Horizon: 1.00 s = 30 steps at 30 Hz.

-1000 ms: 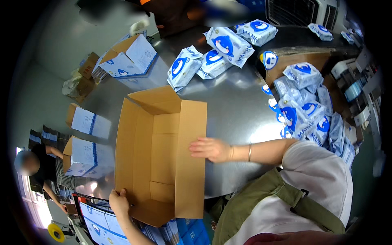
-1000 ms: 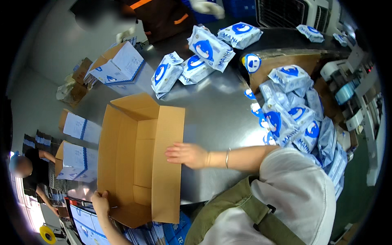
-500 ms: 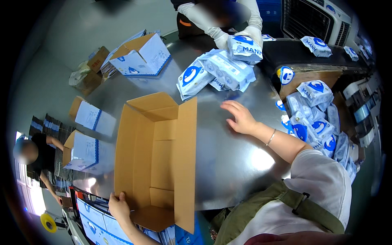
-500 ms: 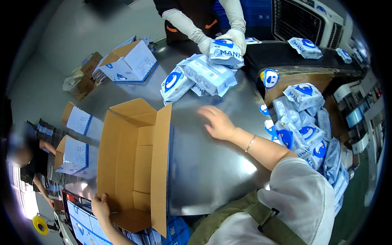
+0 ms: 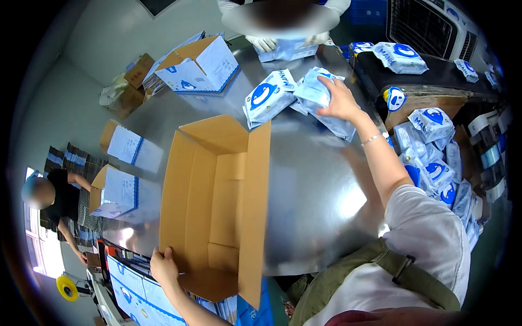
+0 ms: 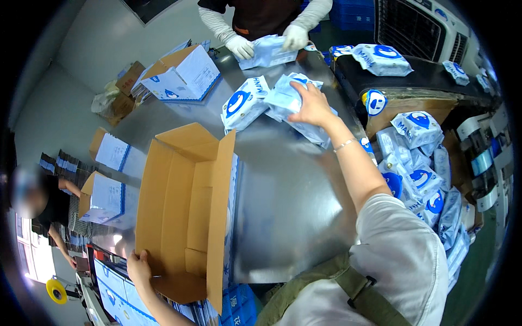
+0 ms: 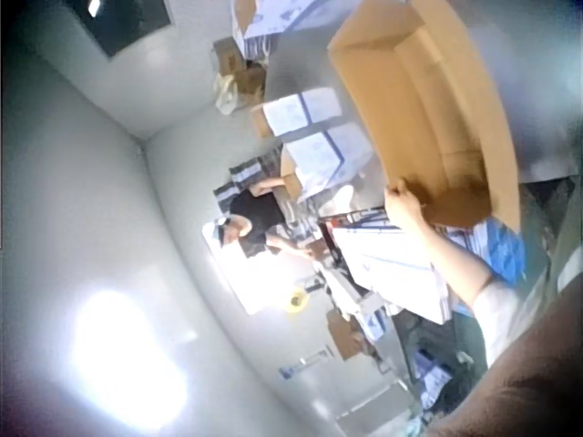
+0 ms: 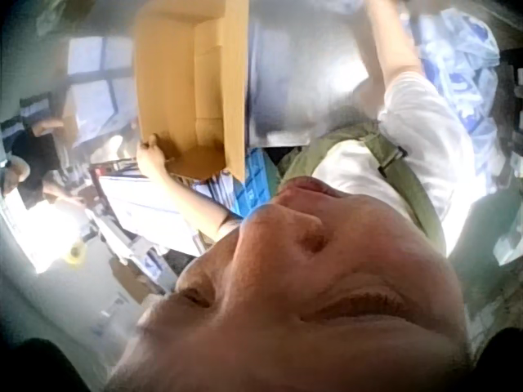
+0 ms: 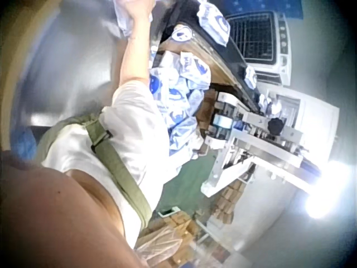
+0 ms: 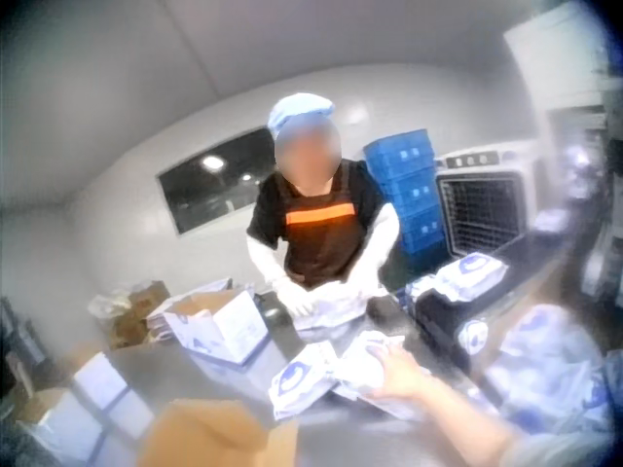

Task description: The person repeatedly assembles cardboard boxes and packs them with multiple blue packages of wipes before placing the filled boxes onto a stack.

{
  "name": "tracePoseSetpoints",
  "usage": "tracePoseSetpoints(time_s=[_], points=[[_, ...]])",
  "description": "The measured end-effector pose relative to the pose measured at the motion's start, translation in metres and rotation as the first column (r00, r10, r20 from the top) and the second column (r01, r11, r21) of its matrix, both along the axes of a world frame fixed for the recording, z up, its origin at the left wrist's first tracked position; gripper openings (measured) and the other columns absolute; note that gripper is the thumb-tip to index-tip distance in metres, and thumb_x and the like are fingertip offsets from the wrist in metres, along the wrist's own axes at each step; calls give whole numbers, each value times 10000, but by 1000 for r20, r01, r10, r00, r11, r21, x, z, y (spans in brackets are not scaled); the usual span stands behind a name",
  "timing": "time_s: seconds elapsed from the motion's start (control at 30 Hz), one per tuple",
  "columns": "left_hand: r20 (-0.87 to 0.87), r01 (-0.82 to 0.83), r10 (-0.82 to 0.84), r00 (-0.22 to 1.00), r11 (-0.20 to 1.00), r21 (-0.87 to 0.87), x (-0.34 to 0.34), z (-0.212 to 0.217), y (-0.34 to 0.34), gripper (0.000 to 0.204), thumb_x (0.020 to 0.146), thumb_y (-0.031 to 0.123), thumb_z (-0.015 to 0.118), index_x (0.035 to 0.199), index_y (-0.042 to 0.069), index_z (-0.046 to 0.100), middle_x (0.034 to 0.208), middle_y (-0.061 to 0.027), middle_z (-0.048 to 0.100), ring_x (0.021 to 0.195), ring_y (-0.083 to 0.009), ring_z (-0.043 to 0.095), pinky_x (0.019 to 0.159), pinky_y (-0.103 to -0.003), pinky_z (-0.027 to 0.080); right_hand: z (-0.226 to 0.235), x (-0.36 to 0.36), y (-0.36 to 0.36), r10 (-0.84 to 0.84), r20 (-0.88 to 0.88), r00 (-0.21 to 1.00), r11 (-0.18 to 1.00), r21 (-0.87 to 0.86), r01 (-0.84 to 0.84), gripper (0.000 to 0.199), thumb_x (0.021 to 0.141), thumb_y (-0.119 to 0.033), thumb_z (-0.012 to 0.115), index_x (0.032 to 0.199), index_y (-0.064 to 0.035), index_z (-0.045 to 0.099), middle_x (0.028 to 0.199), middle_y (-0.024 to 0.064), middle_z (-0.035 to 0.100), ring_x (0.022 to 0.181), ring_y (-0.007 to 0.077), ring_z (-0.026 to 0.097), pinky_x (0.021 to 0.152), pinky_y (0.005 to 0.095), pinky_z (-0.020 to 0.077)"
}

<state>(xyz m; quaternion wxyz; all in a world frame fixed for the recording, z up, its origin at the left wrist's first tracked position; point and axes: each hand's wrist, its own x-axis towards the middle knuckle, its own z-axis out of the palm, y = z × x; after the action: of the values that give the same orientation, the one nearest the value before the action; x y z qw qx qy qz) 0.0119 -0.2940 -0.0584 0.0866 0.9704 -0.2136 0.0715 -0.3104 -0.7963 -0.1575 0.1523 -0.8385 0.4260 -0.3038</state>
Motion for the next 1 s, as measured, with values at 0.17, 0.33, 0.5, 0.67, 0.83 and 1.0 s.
tracePoseSetpoints(time_s=[0.17, 0.33, 0.5, 0.67, 0.83, 1.0], points=[[37, -29, 24, 999, 992, 125, 13, -8, 11, 299, 875, 268, 606, 1015, 4, 611, 945, -212, 656, 917, -416, 607, 773, -475, 469, 10, -27, 125, 110, -345, 932, 924, -309, -224, 1042, 439, -338, 883, 1372, -199, 441, 1338, 203, 432, 1142, 352, 470, 947, 435, 371], [9, 18, -20, 1000, 993, 115, 6, -9, -2, 333, 894, 339, 555, 980, 20, 597, 966, -203, 657, 939, -409, 604, 779, -484, 467, 28, -72, 188, 172, -457, 873, 965, -98, -242, 1123, 443, -231, 888, 1431, -230, 355, 1393, 208, 402, 1149, 346, 485, 922, 430, 387], [24, -22, 19, 1000, 995, 102, 7, -6, 4, 360, 884, 368, 527, 1005, 35, 589, 1055, -199, 641, 1007, -398, 591, 830, -482, 460, 35, -81, 214, 257, -452, 854, 953, -28, -302, 1024, 520, -111, 817, 1431, -165, 351, 1173, 187, 548, 988, 345, 551, 838, 425, 412], [40, -50, 44, 998, 987, 153, 15, -8, 12, 383, 892, 390, 507, 1055, 54, 597, 1092, -197, 636, 1051, -397, 583, 877, -474, 458, 40, -87, 263, 322, -375, 869, 902, -157, -402, 911, 542, -135, 763, 1385, -140, 419, 1049, 148, 593, 985, 342, 576, 872, 414, 443], [-6, -30, 32, 999, 985, 171, 7, -4, 5, 383, 911, 389, 487, 1095, 70, 593, 1130, -173, 635, 1070, -378, 583, 881, -467, 460, 41, -101, 206, 355, -135, 925, 850, 458, -260, 934, 533, -140, 788, 1383, -62, 408, 1210, 159, 579, 1065, 244, 591, 926, 296, 445], [25, -31, 27, 999, 988, 150, 0, -6, 3, 363, 913, 368, 510, 1096, 67, 600, 1131, -196, 631, 1070, -367, 592, 884, -468, 465, 50, -103, 197, 239, 586, 774, 613, 527, -589, 953, 552, -154, 842, 1376, 13, 393, 1254, 102, 536, 1168, 207, 502, 1020, 298, 350]])
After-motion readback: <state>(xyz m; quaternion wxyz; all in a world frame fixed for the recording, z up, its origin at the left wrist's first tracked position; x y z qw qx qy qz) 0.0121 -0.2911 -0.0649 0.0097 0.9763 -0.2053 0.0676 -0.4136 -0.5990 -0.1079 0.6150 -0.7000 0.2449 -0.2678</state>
